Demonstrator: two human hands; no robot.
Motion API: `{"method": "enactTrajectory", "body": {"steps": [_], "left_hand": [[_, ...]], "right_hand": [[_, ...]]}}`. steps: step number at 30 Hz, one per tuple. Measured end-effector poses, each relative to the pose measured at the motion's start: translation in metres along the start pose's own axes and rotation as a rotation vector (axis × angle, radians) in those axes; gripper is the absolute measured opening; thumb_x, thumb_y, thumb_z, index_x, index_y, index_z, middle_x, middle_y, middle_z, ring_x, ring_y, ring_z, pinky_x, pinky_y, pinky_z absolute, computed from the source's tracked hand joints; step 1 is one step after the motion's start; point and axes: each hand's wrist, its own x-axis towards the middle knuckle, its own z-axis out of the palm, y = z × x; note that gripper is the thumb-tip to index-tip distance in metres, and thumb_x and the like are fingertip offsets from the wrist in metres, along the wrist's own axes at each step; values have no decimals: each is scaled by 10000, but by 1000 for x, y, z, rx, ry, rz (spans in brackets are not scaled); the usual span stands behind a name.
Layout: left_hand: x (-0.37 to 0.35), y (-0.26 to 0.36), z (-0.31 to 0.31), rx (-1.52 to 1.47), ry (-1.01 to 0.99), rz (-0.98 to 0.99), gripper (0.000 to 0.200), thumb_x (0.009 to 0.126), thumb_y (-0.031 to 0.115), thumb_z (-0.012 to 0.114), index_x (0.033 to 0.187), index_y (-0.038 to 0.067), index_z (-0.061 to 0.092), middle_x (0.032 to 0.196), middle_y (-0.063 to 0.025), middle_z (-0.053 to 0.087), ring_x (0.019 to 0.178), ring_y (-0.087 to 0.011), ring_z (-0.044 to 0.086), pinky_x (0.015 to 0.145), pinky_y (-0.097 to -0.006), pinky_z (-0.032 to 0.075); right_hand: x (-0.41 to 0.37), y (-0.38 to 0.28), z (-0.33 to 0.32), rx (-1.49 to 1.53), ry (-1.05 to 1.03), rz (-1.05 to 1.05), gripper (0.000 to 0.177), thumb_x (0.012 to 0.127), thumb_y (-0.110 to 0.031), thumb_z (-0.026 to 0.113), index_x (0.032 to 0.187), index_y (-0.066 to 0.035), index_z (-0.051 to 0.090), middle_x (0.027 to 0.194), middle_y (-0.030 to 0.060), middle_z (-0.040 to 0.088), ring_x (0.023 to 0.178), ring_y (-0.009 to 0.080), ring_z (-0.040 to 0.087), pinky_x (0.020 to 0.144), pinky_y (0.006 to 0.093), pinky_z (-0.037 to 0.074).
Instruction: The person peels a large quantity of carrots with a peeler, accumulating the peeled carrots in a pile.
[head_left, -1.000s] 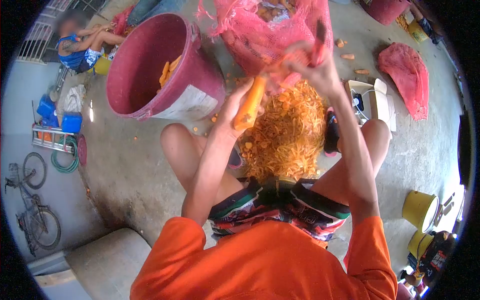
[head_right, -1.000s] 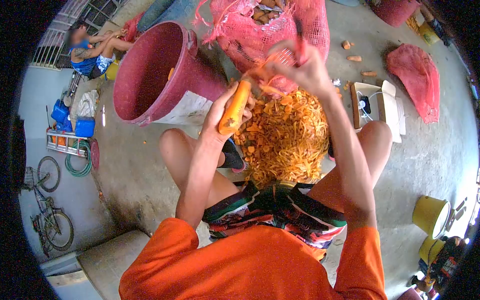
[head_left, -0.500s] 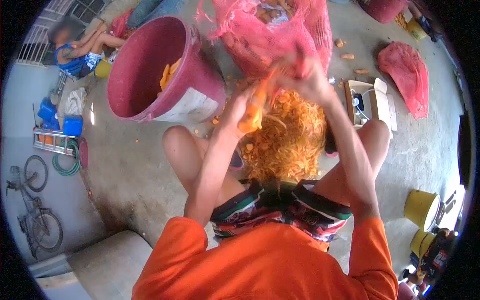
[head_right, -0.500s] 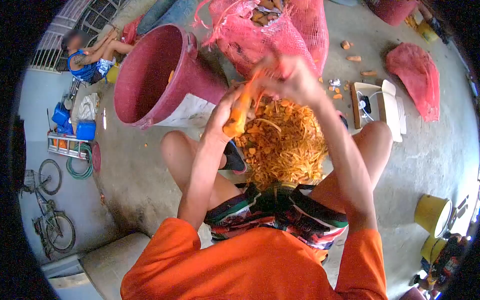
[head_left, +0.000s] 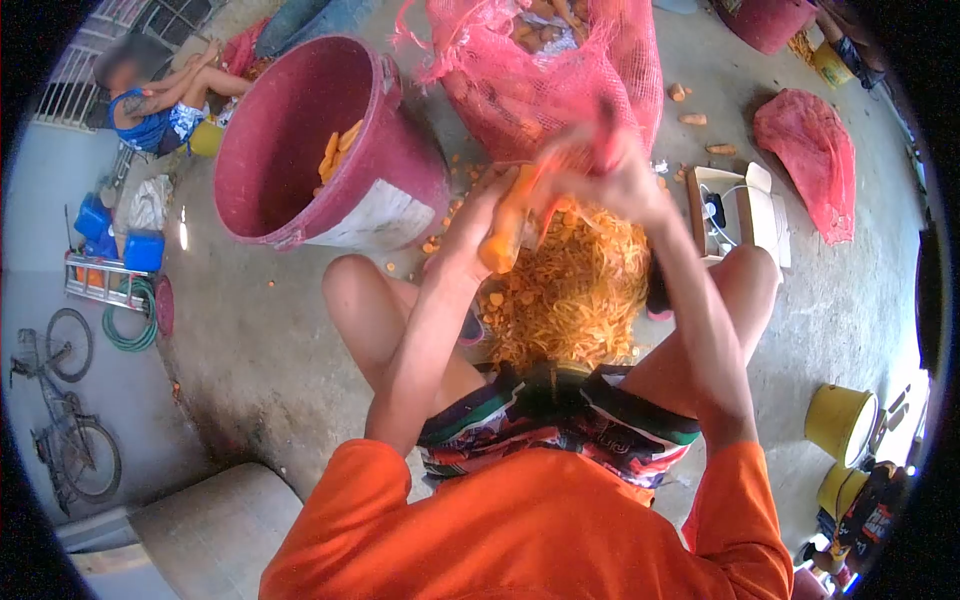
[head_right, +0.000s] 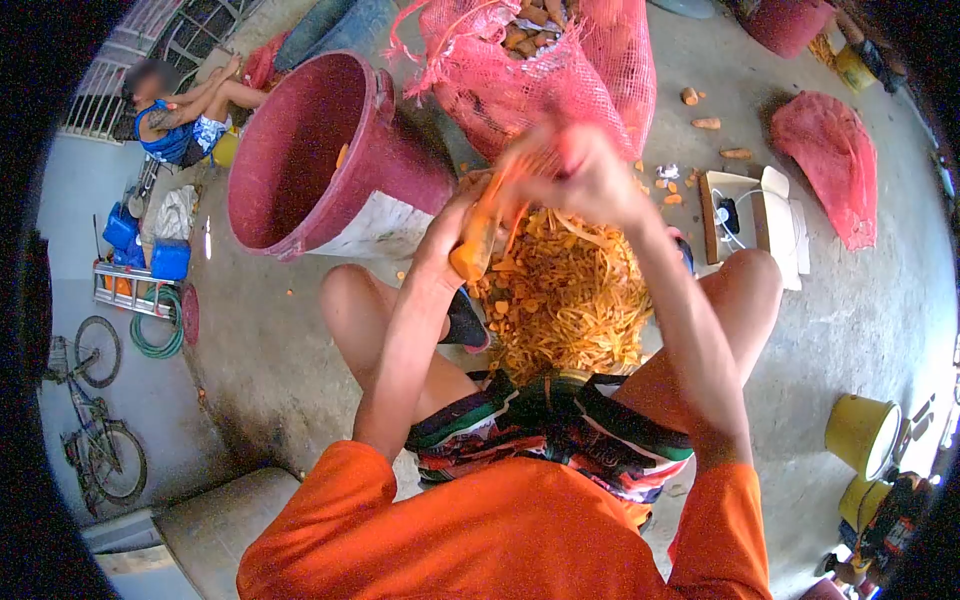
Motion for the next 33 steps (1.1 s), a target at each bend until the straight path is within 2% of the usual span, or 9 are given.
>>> {"method": "enactTrajectory", "body": {"steps": [10, 13, 14, 15, 16, 18, 22, 24, 33], "left_hand": [[0, 7, -8, -123, -155, -37, 314, 999, 296, 622, 1190, 47, 613, 1104, -111, 661, 880, -168, 664, 648, -277, 577], [-4, 8, 41, -47, 123, 67, 265, 1011, 276, 618, 1180, 73, 608, 935, -43, 670, 701, -119, 643, 545, -242, 528], [-9, 7, 45, -59, 263, 55, 267, 1006, 281, 625, 1182, 81, 605, 929, -37, 667, 696, -116, 642, 542, -243, 528], [-9, 3, 8, 20, -17, 13, 260, 1007, 272, 625, 1190, 91, 595, 952, -26, 661, 723, -114, 648, 537, -247, 534], [-10, 1, 6, 16, -20, 10, 260, 1007, 272, 625, 1190, 91, 595, 952, -26, 661, 723, -114, 648, 537, -247, 534], [-9, 2, 7, 75, 54, -11, 278, 988, 309, 655, 1166, 107, 585, 994, -40, 627, 805, -142, 660, 571, -264, 551], [-9, 9, 25, 41, 88, 71, 258, 1013, 284, 619, 1189, 98, 591, 965, -35, 632, 782, -156, 662, 545, -266, 544], [-6, 6, 3, -1, 35, 27, 239, 1022, 261, 602, 1204, 107, 594, 986, -36, 646, 798, -163, 665, 560, -263, 538], [-3, 14, 5, 112, 51, 41, 228, 1032, 285, 591, 1177, 109, 604, 989, -31, 659, 807, -144, 663, 591, -258, 531]], "right_hand": [[-4, 1, -5, 206, 31, 276, 198, 850, -25, 770, 1043, -11, 730, 943, 58, 749, 849, 112, 689, 781, 287, 566], [2, -24, 12, -71, -137, -132, 191, 816, -30, 811, 996, -26, 746, 953, 63, 753, 905, 139, 695, 818, 321, 564], [3, -12, 4, 30, -62, 119, 181, 836, -38, 793, 1006, -23, 736, 950, 49, 754, 889, 128, 696, 812, 309, 565], [1, 0, -6, 130, 15, 377, 171, 855, -45, 774, 1017, -20, 726, 946, 35, 755, 874, 117, 697, 805, 298, 566], [6, 13, -22, -147, 156, 95, 147, 882, -49, 746, 1026, -28, 720, 934, 30, 747, 858, 120, 695, 780, 289, 565], [8, 18, -38, 65, 183, 212, 165, 862, -35, 758, 1023, -30, 722, 959, 37, 748, 896, 109, 687, 798, 282, 558], [2, -12, -3, -208, -85, -149, 207, 836, -15, 774, 1033, -34, 716, 989, 53, 754, 934, 105, 683, 838, 285, 551], [-2, 6, -10, 98, 68, 267, 202, 846, -3, 757, 1041, -25, 706, 978, 59, 755, 881, 98, 688, 812, 276, 560], [7, 11, -12, -125, 59, 17, 131, 867, -22, 732, 996, -15, 710, 950, 60, 749, 862, 110, 688, 774, 276, 551]]}}
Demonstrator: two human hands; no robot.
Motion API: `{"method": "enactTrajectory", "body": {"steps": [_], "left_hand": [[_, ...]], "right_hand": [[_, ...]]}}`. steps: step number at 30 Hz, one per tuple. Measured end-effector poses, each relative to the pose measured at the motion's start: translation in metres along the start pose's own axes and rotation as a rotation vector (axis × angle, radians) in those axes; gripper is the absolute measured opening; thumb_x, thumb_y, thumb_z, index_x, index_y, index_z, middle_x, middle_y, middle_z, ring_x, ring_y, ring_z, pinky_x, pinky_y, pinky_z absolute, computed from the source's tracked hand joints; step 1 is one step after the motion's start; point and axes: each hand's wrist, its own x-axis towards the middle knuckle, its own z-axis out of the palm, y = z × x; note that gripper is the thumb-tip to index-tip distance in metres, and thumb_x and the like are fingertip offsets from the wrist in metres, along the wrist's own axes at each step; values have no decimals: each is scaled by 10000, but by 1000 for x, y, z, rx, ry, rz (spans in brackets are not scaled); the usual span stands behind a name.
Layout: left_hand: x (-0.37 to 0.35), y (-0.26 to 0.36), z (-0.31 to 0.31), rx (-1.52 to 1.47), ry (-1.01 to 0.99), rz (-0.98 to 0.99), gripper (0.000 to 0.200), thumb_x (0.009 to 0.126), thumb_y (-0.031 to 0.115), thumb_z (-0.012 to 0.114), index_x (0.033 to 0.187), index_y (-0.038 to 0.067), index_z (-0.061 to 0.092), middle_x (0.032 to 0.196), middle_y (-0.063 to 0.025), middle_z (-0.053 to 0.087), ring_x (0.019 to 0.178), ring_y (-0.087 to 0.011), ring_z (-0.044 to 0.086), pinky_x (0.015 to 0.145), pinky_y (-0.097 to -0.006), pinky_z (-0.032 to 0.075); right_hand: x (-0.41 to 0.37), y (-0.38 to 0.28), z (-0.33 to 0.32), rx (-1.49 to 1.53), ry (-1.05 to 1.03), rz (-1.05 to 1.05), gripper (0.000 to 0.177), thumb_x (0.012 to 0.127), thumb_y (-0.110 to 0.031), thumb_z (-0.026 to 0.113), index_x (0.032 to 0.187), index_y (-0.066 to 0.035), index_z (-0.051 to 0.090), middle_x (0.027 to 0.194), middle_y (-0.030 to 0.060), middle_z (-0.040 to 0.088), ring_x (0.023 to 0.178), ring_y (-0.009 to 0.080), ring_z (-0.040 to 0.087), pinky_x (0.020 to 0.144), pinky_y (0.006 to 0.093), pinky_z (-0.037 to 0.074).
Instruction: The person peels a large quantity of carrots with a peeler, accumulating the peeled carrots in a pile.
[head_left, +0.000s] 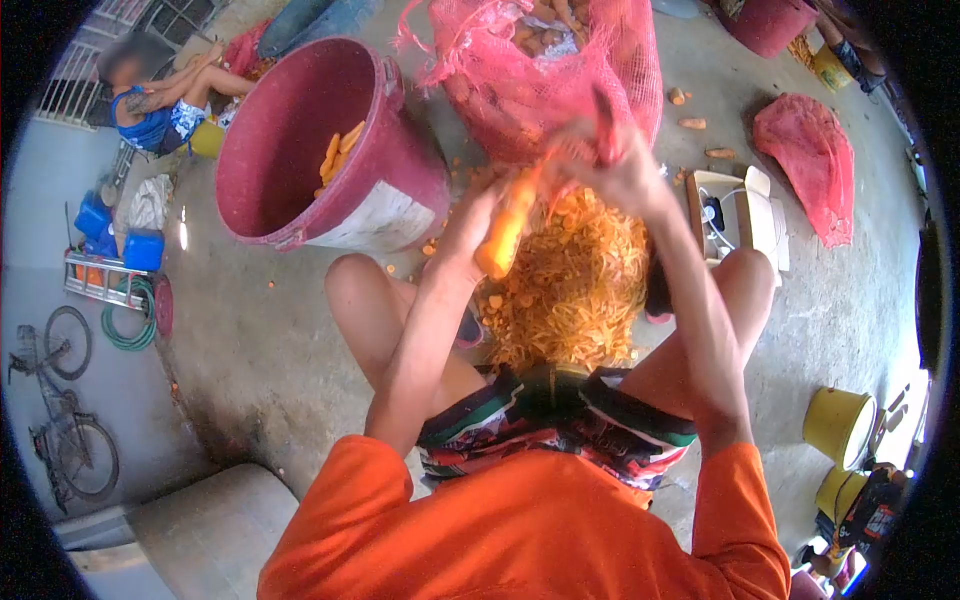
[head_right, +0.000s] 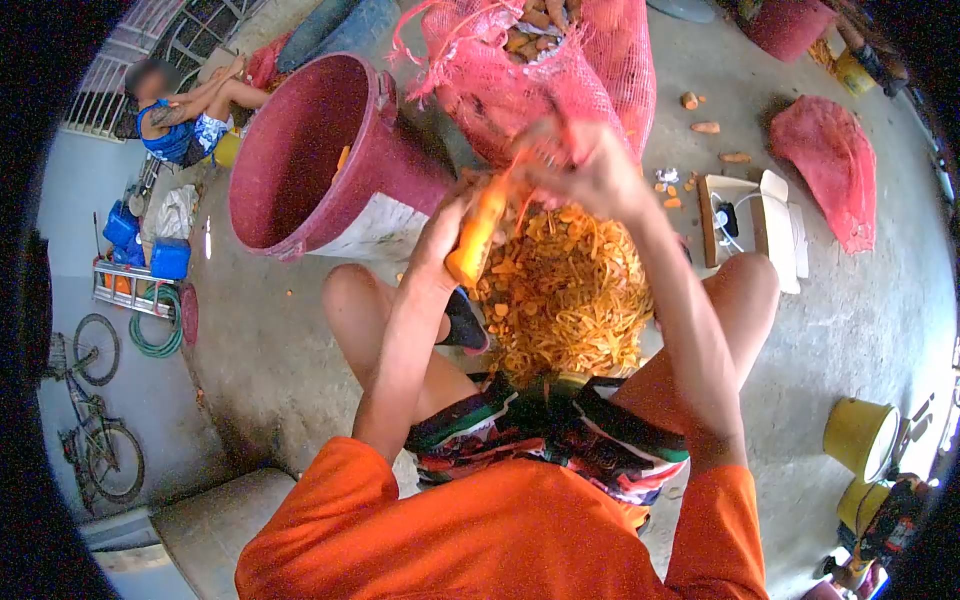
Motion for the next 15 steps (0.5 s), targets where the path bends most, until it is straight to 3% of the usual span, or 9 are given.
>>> {"method": "enactTrajectory", "body": {"steps": [2, 5, 7, 9, 11, 14, 15], "left_hand": [[-3, -3, 0, 8, 16, -4, 233, 1031, 288, 597, 1169, 99, 604, 966, -40, 650, 801, -146, 655, 588, -261, 531], [-3, -4, -2, -166, -4, -35, 234, 1033, 286, 595, 1159, 90, 610, 961, -55, 649, 797, -145, 651, 583, -258, 529], [2, -4, -12, -236, -38, -40, 250, 1028, 294, 601, 1179, 95, 611, 983, -62, 657, 806, -155, 648, 586, -258, 528], [0, 1, -16, -287, -233, -103, 302, 1016, 304, 619, 1204, 68, 599, 984, -73, 663, 799, -174, 644, 572, -257, 526], [-2, -6, -14, -269, -163, -94, 320, 1017, 307, 614, 1208, 51, 594, 975, -79, 664, 796, -173, 648, 567, -256, 529], [0, -13, -9, -187, 27, -59, 341, 1024, 320, 591, 1224, 43, 590, 974, -88, 665, 792, -162, 653, 563, -255, 534], [-3, -13, -7, -190, 28, -57, 341, 1024, 320, 591, 1224, 43, 590, 974, -88, 665, 792, -162, 653, 563, -255, 534]], "right_hand": [[3, 0, -12, 163, 70, 254, 129, 876, -56, 750, 987, -11, 702, 953, 62, 750, 864, 117, 694, 779, 293, 558], [2, 12, -13, 104, 170, 240, 149, 869, -65, 769, 990, -12, 700, 957, 65, 753, 885, 133, 706, 814, 312, 561], [-6, -17, 9, 117, 108, 132, 172, 849, -58, 789, 1002, -20, 719, 951, 66, 754, 903, 143, 710, 821, 315, 563], [-9, -41, 24, 72, -152, -159, 182, 840, -48, 794, 1010, -20, 737, 950, 68, 755, 908, 149, 708, 828, 307, 558], [-11, -27, 26, 64, -156, -147, 170, 846, -44, 787, 1008, -13, 744, 958, 72, 757, 897, 147, 707, 820, 307, 561], [1, 12, -1, 166, 119, 163, 167, 859, -51, 775, 1014, -10, 725, 968, 56, 751, 869, 127, 707, 778, 283, 568], [0, 8, -4, 164, 115, 163, 167, 859, -51, 775, 1014, -10, 725, 968, 56, 751, 869, 127, 707, 778, 283, 568]]}}
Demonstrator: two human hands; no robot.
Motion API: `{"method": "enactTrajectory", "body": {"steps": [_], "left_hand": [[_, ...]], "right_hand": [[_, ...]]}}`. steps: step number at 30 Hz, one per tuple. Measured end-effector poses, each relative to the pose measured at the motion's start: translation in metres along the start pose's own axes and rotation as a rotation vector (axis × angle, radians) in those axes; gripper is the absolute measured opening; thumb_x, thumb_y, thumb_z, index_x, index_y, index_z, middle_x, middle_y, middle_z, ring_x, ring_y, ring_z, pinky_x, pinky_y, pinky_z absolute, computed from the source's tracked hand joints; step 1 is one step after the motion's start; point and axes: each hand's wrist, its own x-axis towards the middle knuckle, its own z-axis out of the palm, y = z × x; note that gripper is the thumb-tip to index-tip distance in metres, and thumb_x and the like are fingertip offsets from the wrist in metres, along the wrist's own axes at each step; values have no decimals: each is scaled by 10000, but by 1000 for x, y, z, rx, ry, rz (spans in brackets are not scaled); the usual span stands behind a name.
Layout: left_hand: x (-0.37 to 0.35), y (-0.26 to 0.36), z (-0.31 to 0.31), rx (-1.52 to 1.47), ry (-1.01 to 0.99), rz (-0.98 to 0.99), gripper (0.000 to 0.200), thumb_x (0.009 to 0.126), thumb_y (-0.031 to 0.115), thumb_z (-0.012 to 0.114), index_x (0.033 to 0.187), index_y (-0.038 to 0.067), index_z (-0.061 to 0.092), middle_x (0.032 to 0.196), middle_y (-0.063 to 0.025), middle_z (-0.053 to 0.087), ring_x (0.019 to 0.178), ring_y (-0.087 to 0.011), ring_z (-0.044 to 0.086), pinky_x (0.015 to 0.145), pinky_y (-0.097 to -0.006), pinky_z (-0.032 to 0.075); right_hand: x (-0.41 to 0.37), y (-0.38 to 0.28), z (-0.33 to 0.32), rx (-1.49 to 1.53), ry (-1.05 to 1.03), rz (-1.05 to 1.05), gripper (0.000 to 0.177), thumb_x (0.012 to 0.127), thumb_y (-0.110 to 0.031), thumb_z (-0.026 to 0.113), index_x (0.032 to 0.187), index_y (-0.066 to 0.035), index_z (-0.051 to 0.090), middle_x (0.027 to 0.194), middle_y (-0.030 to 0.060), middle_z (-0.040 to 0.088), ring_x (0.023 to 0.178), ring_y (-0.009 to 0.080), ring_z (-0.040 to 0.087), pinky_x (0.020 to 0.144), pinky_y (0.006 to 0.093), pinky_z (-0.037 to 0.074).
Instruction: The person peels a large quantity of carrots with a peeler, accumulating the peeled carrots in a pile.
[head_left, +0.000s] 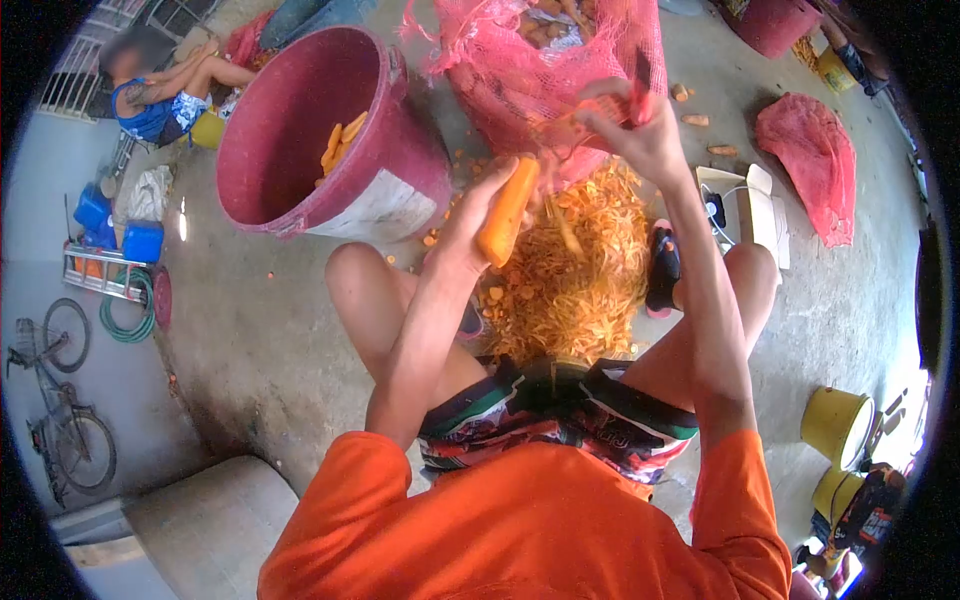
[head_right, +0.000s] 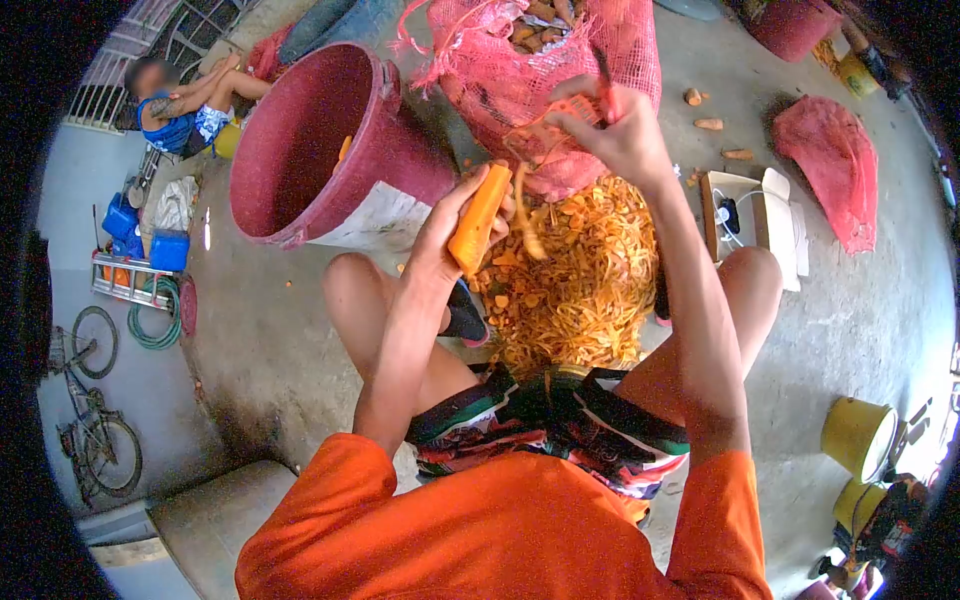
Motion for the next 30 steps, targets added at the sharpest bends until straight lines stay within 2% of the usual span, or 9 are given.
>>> {"method": "enactTrajectory", "body": {"steps": [3, 4, 6, 10, 15, 18, 23, 26, 30], "left_hand": [[7, 1, -10, 130, 34, 92, 323, 1020, 316, 587, 1222, 65, 604, 1027, -70, 674, 794, -155, 650, 575, -253, 530], [8, 4, -8, 128, 27, 94, 323, 1020, 316, 587, 1222, 65, 604, 1027, -70, 674, 794, -155, 650, 575, -253, 530], [5, 10, -6, 83, -217, 21, 308, 1019, 308, 581, 1215, 72, 611, 1045, -71, 675, 811, -151, 651, 592, -254, 533], [-5, 7, 7, 192, -2, 38, 288, 1020, 296, 593, 1232, 100, 596, 1090, -63, 672, 855, -135, 655, 616, -260, 537], [-1, 3, 22, 144, 50, 148, 236, 1032, 280, 579, 1196, 111, 593, 995, -38, 654, 845, -151, 657, 619, -280, 555], [4, 4, 0, 226, -13, 94, 231, 1024, 280, 591, 1186, 115, 597, 1000, -50, 659, 839, -149, 655, 606, -274, 547], [-2, 9, 9, -10, -6, 34, 291, 1008, 289, 618, 1160, 42, 628, 969, -44, 668, 794, -118, 645, 582, -269, 527], [0, 7, 18, -18, -14, 26, 314, 1010, 290, 615, 1191, 34, 627, 954, -41, 672, 792, -105, 643, 588, -261, 527], [-8, 9, 17, 15, -97, -4, 281, 1020, 247, 598, 1216, 46, 620, 1024, -64, 665, 820, -135, 650, 612, -247, 534]], "right_hand": [[-14, -15, 10, 157, -172, 123, 224, 833, -48, 798, 1043, -18, 725, 999, 59, 753, 880, 128, 706, 798, 297, 575], [-17, -24, 22, -198, -208, -329, 251, 831, -45, 801, 1067, -15, 720, 995, 57, 755, 857, 139, 713, 788, 292, 579], [-18, -33, 30, -190, -275, -412, 250, 844, -46, 791, 1079, -10, 714, 974, 61, 754, 863, 141, 711, 801, 289, 571], [2, -8, -14, -123, 22, 78, 246, 841, -38, 786, 1075, -12, 716, 934, 70, 755, 915, 129, 690, 835, 314, 556], [-16, -21, 23, -202, -303, -376, 230, 851, -76, 789, 1060, -16, 713, 964, 60, 749, 852, 131, 686, 777, 297, 557], [-10, 0, 11, -36, -114, 33, 215, 849, -59, 785, 1048, -18, 713, 986, 50, 743, 860, 141, 693, 798, 293, 553], [-12, -8, 7, 183, -44, 56, 198, 835, -19, 781, 1022, -21, 718, 951, 73, 732, 856, 151, 697, 784, 310, 556], [-22, -42, 26, -196, -354, -250, 258, 799, -10, 807, 1044, -34, 728, 1006, 83, 743, 924, 200, 707, 852, 349, 554], [1, -3, -8, -179, -40, -164, 217, 822, -27, 793, 1023, -9, 713, 970, 71, 747, 894, 145, 699, 824, 315, 563]]}}
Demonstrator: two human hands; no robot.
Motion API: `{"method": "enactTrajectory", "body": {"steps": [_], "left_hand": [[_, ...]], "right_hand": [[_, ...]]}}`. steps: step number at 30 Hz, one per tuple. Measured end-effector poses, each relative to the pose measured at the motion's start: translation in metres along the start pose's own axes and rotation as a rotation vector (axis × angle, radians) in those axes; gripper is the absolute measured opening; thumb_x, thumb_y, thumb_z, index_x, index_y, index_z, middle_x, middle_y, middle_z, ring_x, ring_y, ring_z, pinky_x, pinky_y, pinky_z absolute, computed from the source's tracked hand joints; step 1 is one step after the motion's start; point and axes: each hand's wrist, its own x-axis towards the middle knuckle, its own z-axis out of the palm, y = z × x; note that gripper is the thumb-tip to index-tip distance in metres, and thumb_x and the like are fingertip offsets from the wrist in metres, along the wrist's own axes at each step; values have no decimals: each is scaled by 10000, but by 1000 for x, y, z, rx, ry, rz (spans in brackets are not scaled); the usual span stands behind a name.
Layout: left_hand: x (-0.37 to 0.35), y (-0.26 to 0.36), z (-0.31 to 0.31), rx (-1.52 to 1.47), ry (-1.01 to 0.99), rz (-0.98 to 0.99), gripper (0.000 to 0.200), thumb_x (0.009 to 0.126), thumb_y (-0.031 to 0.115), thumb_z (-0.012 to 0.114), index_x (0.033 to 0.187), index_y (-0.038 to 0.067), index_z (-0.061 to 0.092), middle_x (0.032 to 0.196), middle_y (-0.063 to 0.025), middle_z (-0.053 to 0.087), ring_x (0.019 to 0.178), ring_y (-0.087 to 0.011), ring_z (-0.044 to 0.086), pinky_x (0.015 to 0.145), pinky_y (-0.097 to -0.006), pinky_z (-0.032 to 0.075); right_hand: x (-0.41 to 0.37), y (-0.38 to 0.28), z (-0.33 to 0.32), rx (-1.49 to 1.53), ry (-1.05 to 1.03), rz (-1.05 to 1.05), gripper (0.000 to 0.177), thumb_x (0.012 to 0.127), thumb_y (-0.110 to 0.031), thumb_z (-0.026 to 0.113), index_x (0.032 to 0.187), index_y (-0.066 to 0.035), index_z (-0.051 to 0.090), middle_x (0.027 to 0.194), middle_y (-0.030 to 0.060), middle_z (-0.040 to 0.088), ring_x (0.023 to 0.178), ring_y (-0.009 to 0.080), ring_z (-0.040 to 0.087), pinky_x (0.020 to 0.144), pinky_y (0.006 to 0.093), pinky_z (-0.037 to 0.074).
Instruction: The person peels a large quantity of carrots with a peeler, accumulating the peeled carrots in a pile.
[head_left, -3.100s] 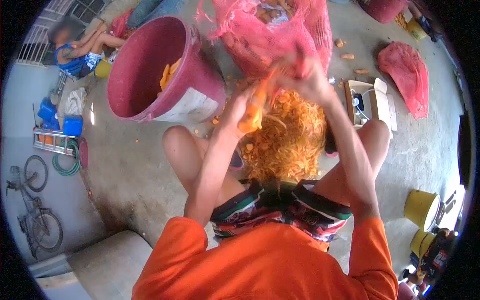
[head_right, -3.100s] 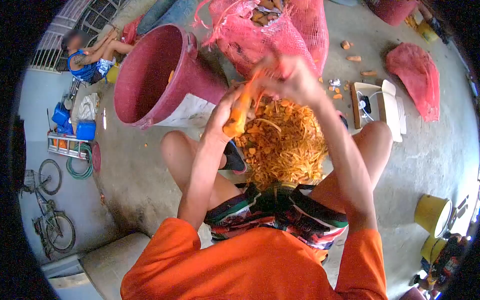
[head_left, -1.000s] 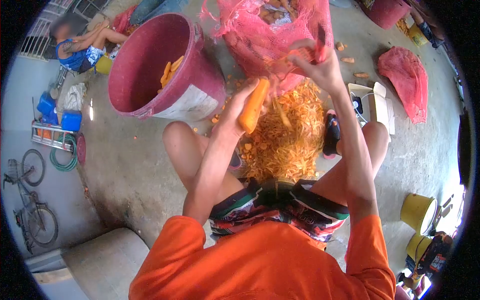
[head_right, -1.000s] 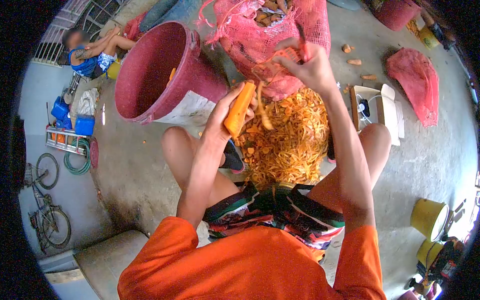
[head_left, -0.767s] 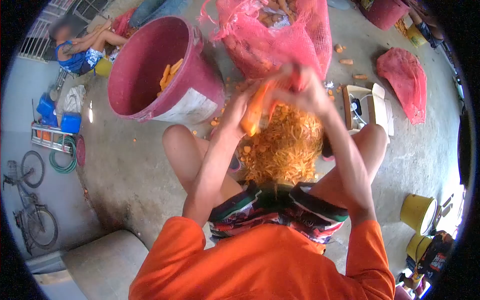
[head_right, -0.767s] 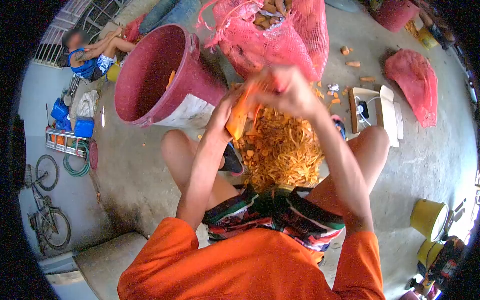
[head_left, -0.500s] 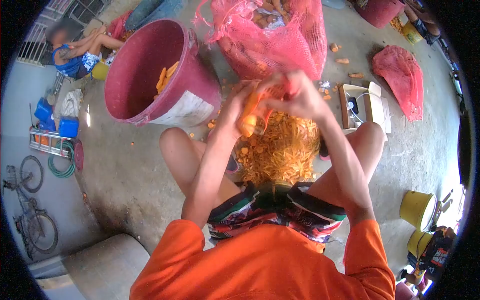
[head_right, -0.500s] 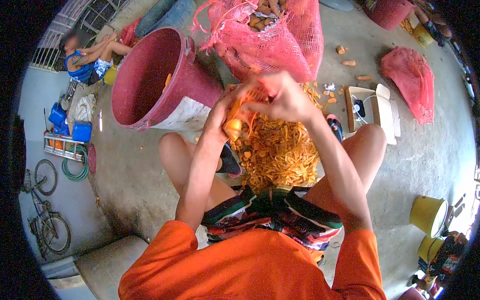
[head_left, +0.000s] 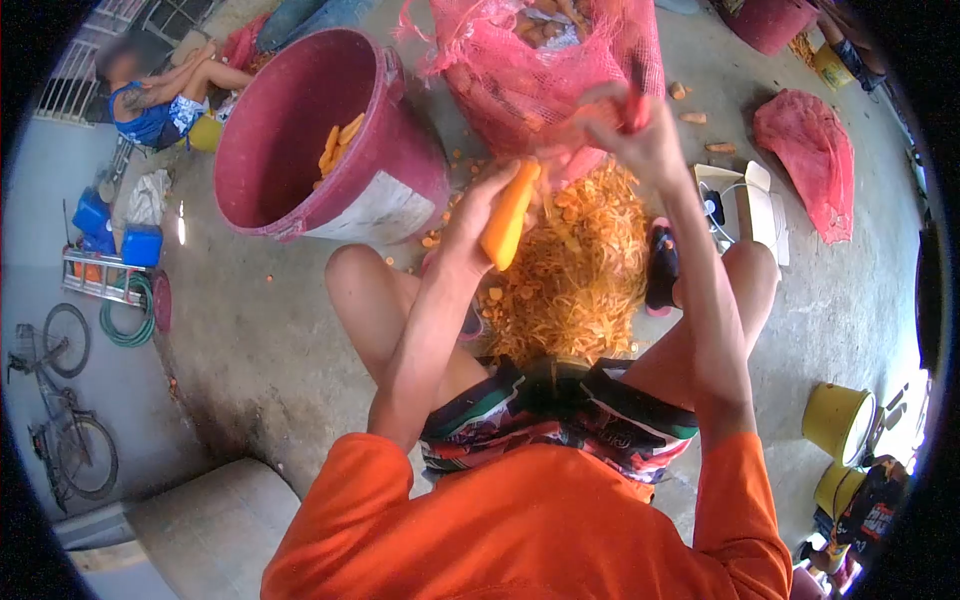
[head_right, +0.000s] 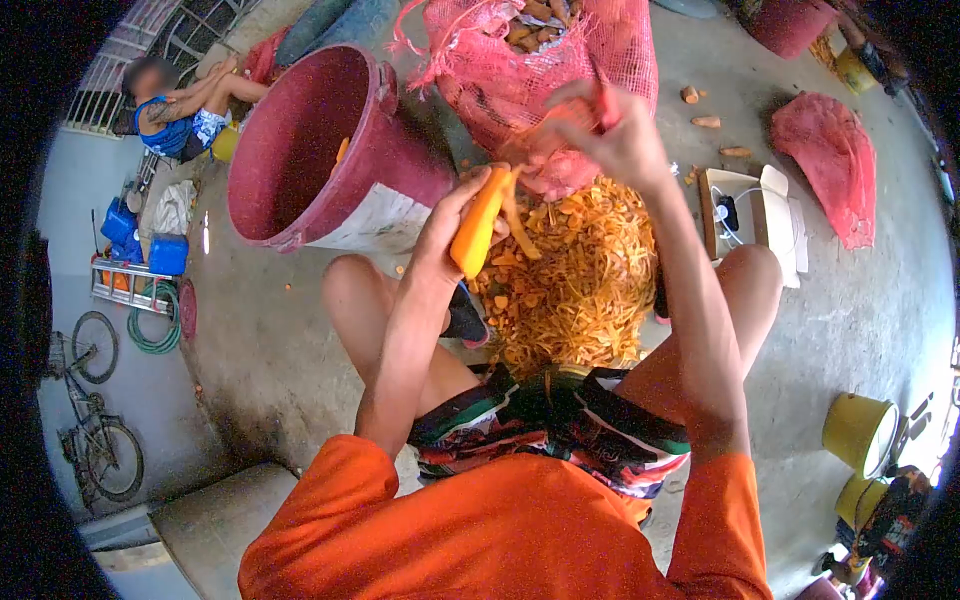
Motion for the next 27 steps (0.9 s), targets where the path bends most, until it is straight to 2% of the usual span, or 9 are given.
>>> {"method": "enactTrajectory", "body": {"steps": [4, 6, 9, 12, 15, 16, 18, 21, 27], "left_hand": [[8, -9, -18, 4, 47, 58, 290, 1015, 240, 604, 1238, 54, 605, 1086, -63, 661, 893, -157, 655, 662, -298, 553], [20, -12, -11, 59, 76, 156, 290, 1007, 224, 607, 1247, 60, 598, 1107, -58, 664, 911, -155, 657, 686, -323, 559], [8, -11, -15, 91, 1, 63, 257, 1004, 232, 620, 1198, 64, 612, 1094, -54, 660, 872, -148, 647, 651, -275, 546], [5, -6, -15, 120, 65, 43, 273, 1008, 238, 610, 1222, 68, 616, 1088, -53, 665, 852, -140, 642, 641, -261, 544], [9, -10, -10, 77, 66, 88, 252, 1025, 252, 589, 1190, 63, 616, 1026, -46, 657, 853, -150, 645, 623, -267, 541], [11, -9, -5, 72, 71, 117, 241, 1035, 264, 578, 1165, 65, 617, 999, -43, 649, 853, -155, 646, 609, -260, 536], [8, -6, -5, 69, 123, 71, 270, 1037, 289, 577, 1184, 65, 611, 980, -40, 641, 847, -152, 642, 587, -235, 521], [3, 0, -14, -106, -108, -135, 286, 1031, 280, 580, 1235, 81, 592, 1042, -48, 653, 810, -142, 633, 572, -226, 515], [9, -6, -8, 20, 22, 1, 280, 1029, 277, 584, 1231, 84, 594, 1050, -56, 651, 791, -137, 638, 564, -249, 515]], "right_hand": [[-11, -23, 14, 272, -60, 157, 215, 812, -9, 786, 1012, 1, 707, 946, 63, 730, 870, 126, 678, 799, 301, 562], [-14, -51, 32, 28, -226, -218, 287, 758, -6, 836, 1022, -11, 721, 962, 81, 742, 928, 148, 688, 825, 335, 562], [-12, -26, 21, 52, -205, -145, 249, 780, -13, 823, 1011, -28, 731, 973, 82, 746, 939, 156, 694, 849, 343, 561], [-3, -6, 0, 223, 54, 333, 203, 806, -14, 805, 995, -42, 735, 975, 71, 745, 942, 159, 694, 868, 348, 558], [-14, -24, 13, 269, -69, 203, 265, 787, -30, 813, 1034, -32, 715, 961, 53, 712, 879, 115, 676, 766, 269, 559], [-14, -24, 23, -23, -143, -210, 279, 778, -28, 816, 1037, -26, 714, 973, 55, 714, 882, 121, 677, 796, 280, 568], [-13, -21, 23, -139, -132, -250, 260, 798, -19, 805, 1041, -18, 709, 986, 56, 717, 890, 126, 684, 826, 287, 572], [0, 2, -1, 100, 76, 168, 156, 851, -29, 775, 998, -5, 727, 973, 74, 746, 913, 130, 702, 822, 295, 571], [-11, -24, 22, -16, -170, -164, 190, 826, -33, 795, 1004, -21, 727, 959, 67, 740, 856, 147, 693, 799, 294, 563]]}}
